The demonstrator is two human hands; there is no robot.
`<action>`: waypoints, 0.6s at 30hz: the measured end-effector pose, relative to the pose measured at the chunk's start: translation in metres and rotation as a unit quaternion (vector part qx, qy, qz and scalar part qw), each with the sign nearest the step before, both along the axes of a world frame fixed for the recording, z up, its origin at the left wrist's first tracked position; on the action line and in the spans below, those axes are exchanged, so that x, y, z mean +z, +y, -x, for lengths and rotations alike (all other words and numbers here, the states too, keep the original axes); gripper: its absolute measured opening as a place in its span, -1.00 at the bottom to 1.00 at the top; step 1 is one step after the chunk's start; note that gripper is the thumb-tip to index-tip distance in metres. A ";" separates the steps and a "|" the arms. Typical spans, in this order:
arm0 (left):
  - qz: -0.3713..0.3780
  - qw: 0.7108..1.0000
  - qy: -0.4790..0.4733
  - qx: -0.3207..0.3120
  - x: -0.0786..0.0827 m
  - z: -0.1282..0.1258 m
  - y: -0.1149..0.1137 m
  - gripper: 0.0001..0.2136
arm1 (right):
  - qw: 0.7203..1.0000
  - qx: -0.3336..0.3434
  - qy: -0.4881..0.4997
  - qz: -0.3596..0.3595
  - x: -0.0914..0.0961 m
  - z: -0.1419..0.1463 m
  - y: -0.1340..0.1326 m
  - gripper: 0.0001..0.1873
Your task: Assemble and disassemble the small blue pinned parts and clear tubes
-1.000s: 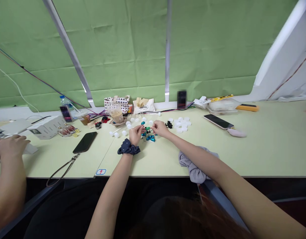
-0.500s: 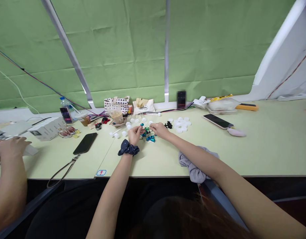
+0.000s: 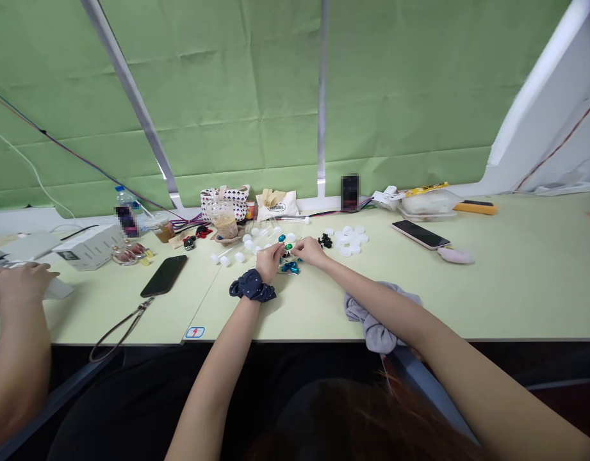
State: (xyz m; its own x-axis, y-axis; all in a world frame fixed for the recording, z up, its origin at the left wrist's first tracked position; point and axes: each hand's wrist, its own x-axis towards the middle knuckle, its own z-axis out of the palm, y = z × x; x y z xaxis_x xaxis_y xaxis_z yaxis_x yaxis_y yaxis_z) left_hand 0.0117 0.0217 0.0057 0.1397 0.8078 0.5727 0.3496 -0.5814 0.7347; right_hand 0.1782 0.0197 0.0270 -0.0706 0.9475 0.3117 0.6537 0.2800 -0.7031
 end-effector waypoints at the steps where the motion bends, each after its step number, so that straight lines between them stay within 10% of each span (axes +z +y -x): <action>1: -0.007 1.000 0.006 0.000 0.001 -0.001 -0.001 -0.75 | 1.000 -0.009 0.008 0.001 0.000 -0.001 0.000 -0.87; 18: -0.040 0.998 0.037 -0.012 0.007 -0.006 -0.008 -0.79 | 0.998 -0.052 0.039 0.024 -0.005 -0.004 0.008 -0.81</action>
State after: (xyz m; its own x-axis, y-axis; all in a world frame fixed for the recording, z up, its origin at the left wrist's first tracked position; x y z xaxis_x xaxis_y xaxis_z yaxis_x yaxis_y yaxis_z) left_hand 0.0182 0.0135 0.0124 0.2024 0.7557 0.6229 0.3859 -0.6461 0.6585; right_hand 0.1822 0.0272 0.0221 0.0513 0.9625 0.2665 0.6205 0.1784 -0.7636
